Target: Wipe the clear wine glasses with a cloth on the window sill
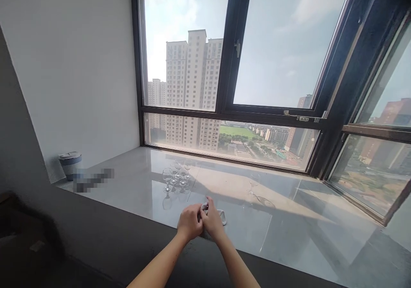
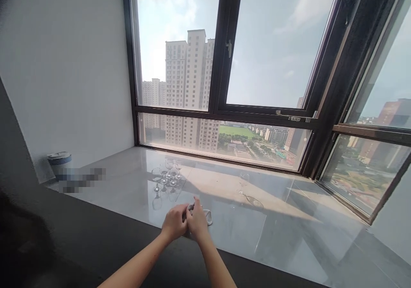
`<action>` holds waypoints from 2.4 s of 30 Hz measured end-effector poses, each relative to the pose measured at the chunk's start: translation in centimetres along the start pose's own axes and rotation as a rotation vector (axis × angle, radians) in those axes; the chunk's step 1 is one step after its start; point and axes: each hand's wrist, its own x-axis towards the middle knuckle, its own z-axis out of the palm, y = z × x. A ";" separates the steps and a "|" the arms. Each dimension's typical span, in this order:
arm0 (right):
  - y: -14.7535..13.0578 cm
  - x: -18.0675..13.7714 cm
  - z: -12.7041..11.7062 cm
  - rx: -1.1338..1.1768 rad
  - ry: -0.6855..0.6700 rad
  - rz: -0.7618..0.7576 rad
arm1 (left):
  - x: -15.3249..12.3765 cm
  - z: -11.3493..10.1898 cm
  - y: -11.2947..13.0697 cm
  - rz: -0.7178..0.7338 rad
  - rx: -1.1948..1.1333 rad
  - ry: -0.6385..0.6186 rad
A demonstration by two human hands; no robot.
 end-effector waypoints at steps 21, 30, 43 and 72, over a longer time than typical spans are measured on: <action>2.4 -0.4 -1.5 0.056 0.158 0.010 | 7.0 -6.3 -10.2 -0.696 -0.041 0.452; 2.5 -0.2 -1.3 0.042 0.186 0.007 | 9.9 -7.5 -14.1 -0.748 0.251 0.029; 1.7 -0.2 -1.7 0.011 0.193 0.012 | 3.9 -4.2 -10.5 -0.441 0.327 0.026; -0.1 -1.6 -0.8 -0.430 0.093 -0.121 | -0.2 0.0 -3.6 -0.058 0.427 0.127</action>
